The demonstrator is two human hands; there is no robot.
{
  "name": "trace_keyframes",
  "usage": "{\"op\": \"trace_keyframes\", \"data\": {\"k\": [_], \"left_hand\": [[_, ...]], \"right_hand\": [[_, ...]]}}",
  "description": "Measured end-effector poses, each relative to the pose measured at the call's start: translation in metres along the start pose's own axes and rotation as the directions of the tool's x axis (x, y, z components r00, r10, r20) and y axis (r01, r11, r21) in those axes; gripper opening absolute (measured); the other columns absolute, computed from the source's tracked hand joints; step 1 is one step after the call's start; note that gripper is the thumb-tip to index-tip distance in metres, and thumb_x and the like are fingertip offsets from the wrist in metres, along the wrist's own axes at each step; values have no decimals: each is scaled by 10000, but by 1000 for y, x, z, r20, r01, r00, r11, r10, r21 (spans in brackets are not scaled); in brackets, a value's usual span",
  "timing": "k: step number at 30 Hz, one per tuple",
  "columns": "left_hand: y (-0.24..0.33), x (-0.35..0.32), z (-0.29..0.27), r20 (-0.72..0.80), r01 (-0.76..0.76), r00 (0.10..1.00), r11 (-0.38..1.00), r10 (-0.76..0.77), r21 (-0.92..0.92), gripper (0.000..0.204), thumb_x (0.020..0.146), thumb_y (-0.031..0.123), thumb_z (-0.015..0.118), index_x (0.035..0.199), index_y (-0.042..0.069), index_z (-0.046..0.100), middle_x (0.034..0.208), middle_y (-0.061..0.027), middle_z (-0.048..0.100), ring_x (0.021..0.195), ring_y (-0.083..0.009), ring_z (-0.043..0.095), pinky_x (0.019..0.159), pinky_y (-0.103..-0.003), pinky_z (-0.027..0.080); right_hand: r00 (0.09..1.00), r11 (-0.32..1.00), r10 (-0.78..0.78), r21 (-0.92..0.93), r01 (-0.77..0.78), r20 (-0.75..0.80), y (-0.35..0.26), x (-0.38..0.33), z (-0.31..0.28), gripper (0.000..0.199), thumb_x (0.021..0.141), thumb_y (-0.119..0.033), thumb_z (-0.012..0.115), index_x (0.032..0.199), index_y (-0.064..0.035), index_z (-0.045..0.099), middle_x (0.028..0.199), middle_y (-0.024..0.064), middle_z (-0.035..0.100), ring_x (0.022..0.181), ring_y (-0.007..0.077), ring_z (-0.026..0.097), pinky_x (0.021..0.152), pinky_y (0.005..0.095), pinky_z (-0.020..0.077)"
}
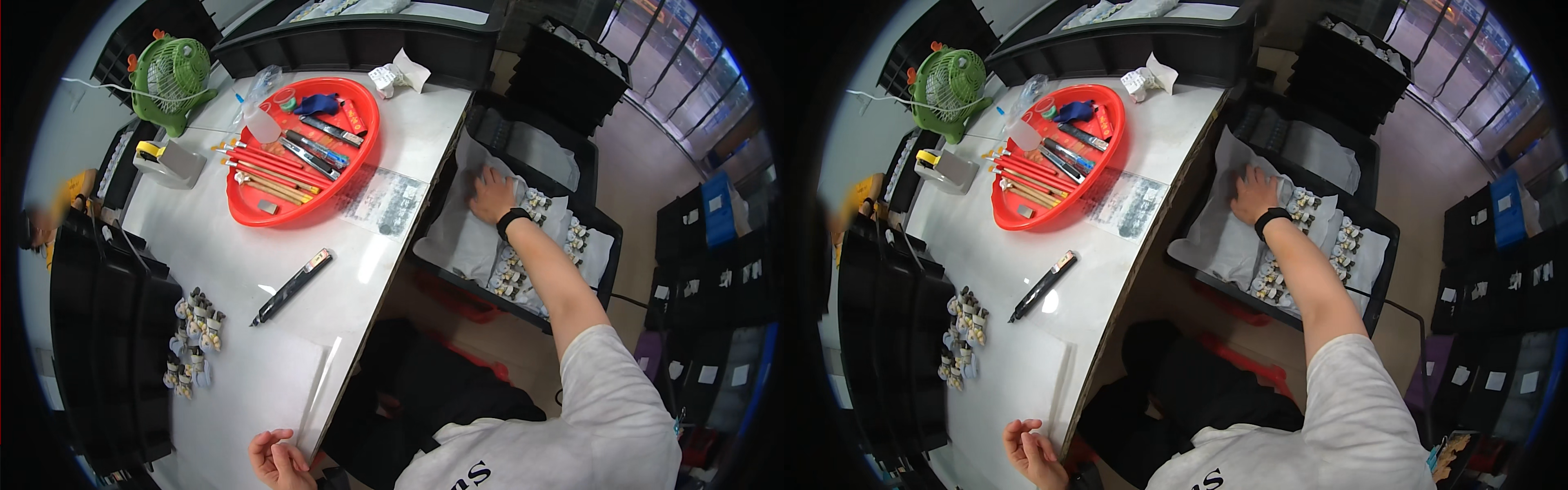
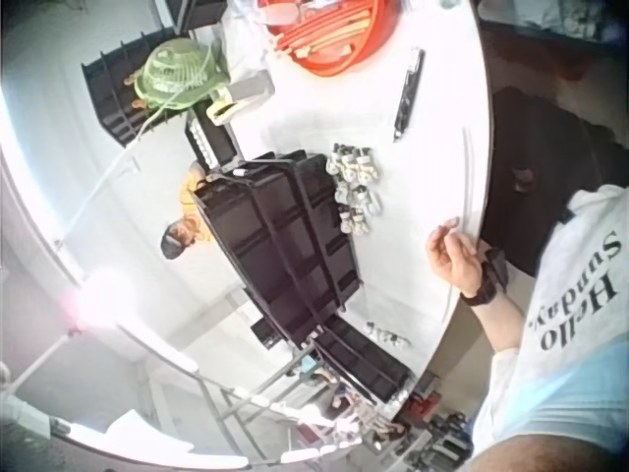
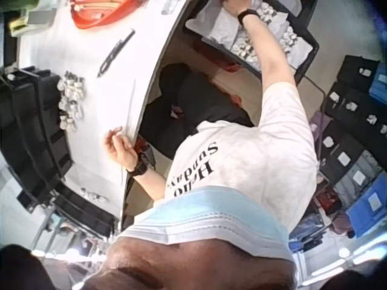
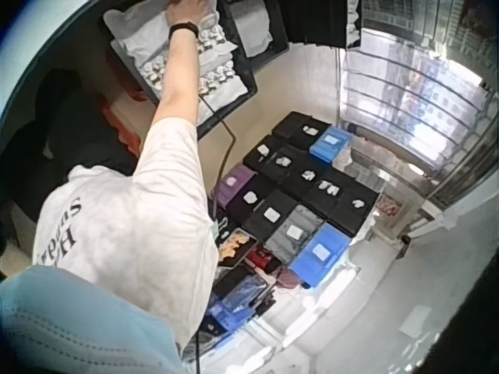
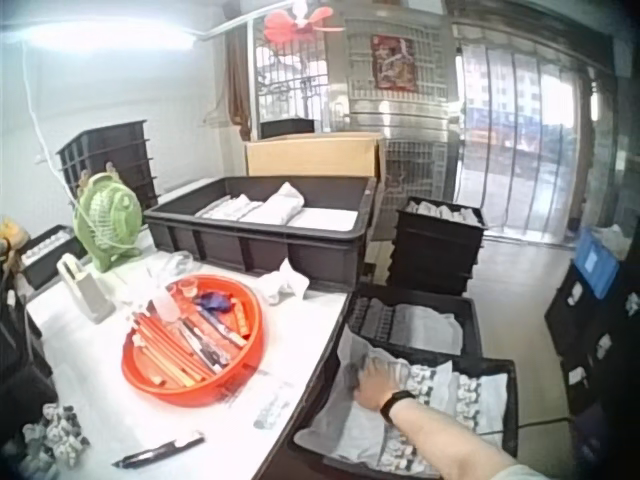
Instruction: Inspecting small toy figurines and placing them into a storage tray.
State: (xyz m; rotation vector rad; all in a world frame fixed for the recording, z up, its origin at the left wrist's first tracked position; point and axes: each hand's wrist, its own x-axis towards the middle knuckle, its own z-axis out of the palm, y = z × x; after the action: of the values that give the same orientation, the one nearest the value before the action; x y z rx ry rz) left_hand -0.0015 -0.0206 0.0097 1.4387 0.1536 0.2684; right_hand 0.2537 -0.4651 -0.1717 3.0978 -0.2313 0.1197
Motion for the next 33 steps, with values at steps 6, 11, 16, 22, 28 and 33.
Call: {"op": "trace_keyframes", "data": {"k": [6,11,16,22,28,33], "left_hand": [[1,-2,4,-28,-4,1000,999,5,34,214,868,11,459,1077,24,504,939,-176,589,447,-50,370,400,-163,296],[2,-1,6,-59,1,998,999,2,53,208,869,9,456,1070,24,506,938,-174,589,449,-46,367,398,-161,290],[2,0,5,-60,16,998,999,-14,30,206,869,12,455,1069,25,505,939,-174,590,454,-45,366,401,-159,289],[-4,1,1,-94,-16,995,992,28,128,186,880,48,429,1054,0,473,895,-159,559,396,-21,332,374,-133,248],[-3,0,3,-92,-42,994,985,58,169,189,877,56,448,1054,4,488,885,-154,570,395,-22,330,370,-137,242],[-3,1,5,-80,-49,995,989,60,137,190,876,59,457,1055,6,491,882,-148,573,395,-23,331,372,-135,242]], "right_hand": [[953,986,164,-14,-166,254,-7,9,8,693,724,-485,471,1250,-35,422,1352,142,297,1236,314,254,969,554,135],[948,986,150,24,-163,280,-5,18,-5,546,750,-411,477,1149,-40,518,1276,128,399,1181,287,352,959,564,183],[977,865,-203,478,149,64,8,-19,-51,160,646,-92,520,756,-77,636,929,87,607,1019,239,496,893,444,326],[798,708,-603,458,538,-4,-1,-79,-48,243,712,-191,540,919,-93,621,1079,106,554,1080,240,457,944,488,281],[793,795,-601,182,579,102,-29,-81,-18,383,799,-442,483,960,-114,600,1008,127,525,1113,320,379,952,578,205],[772,768,-631,209,606,80,-33,-73,-26,285,763,-336,523,863,-86,614,910,108,548,1013,277,444,939,522,259]]}}
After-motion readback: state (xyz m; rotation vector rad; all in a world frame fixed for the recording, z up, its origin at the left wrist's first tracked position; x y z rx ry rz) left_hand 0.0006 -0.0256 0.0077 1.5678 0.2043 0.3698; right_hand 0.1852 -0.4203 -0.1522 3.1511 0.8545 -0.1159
